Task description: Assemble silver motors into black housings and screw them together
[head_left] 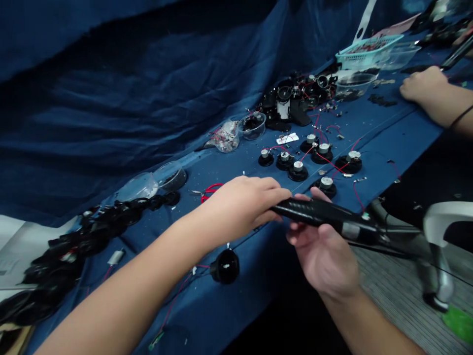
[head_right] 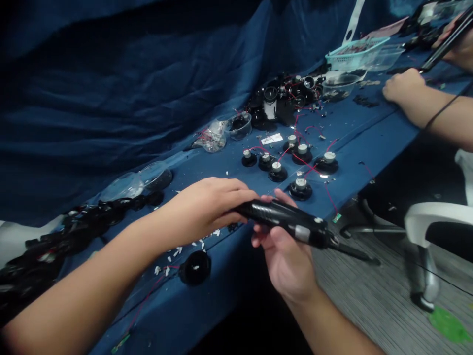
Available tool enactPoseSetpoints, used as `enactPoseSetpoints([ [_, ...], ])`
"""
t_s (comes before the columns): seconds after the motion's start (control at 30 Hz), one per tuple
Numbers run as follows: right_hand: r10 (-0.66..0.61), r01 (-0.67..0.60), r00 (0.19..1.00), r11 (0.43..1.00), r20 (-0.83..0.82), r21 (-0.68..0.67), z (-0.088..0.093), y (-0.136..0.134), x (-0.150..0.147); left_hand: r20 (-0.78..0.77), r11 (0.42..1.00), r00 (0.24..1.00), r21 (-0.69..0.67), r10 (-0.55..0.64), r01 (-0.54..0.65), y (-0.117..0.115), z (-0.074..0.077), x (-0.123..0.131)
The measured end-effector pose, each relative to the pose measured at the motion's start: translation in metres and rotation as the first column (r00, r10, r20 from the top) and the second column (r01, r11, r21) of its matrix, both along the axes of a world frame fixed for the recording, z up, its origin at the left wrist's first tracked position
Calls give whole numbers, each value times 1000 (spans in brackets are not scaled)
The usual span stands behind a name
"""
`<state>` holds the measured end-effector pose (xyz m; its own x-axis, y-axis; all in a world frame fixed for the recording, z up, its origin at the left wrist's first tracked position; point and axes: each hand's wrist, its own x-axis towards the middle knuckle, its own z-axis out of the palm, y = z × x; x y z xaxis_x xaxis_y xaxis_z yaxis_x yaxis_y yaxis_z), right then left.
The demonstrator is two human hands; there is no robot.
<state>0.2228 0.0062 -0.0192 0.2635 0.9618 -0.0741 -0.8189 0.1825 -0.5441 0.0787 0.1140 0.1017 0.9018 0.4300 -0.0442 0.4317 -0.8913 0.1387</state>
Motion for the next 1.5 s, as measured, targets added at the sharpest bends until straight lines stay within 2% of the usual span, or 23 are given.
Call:
enactPoseSetpoints([
  [0.07, -141, 140, 990, 990, 21, 29, -1, 12, -3, 2, 1000, 1000, 0, -5, 5, -13, 2, 1],
  [0.13, -155, 154, 988, 987, -27, -32, -1, 23, -4, 113, 1000, 993, 12, 27, -29, -18, -1, -7],
  [0.17, -143, 138, 988, 988, -58, -69, -1, 28, -2, 194, 996, 978, 22, 79, -85, -18, -4, -16],
  [0.23, -132, 118, 985, 985, -113, -124, -1, 34, 2, 330, 956, 905, 17, 271, -292, -16, -14, -39],
  [0.27, -139, 119, 980, 983, -142, -141, 0, 35, 4, 349, 911, 853, -2, 387, -412, -14, -20, -52],
  [0.3, -149, 123, 974, 980, -173, -154, 1, 36, 6, 336, 862, 806, -31, 487, -507, -13, -28, -64],
  [0.37, -167, 133, 964, 977, -209, -169, 3, 36, 8, 258, 809, 772, -81, 581, -582, -12, -45, -82],
  [0.5, -163, 132, 970, 976, -182, -170, 5, 33, 6, 131, 846, 840, -172, 527, -504, -12, -72, -86],
  [0.6, -164, 136, 970, 978, -178, -160, 4, 32, 4, 113, 869, 869, -194, 481, -456, -9, -80, -77],
  [0.9, -157, 135, 979, 977, -131, -167, 3, 32, 4, 138, 897, 891, -172, 432, -408, 1, -85, -66],
  [1.27, -132, 118, 988, 980, -76, -161, 4, 31, 5, 173, 871, 859, -210, 481, -445, -4, -90, -71],
  [1.4, -142, 129, 987, 977, -68, -171, 3, 30, 5, 217, 853, 828, -209, 517, -478, -8, -82, -70],
  [1.5, -134, 118, 988, 976, -81, -184, 4, 29, 5, 299, 805, 748, -191, 593, -561, -21, -68, -79],
])
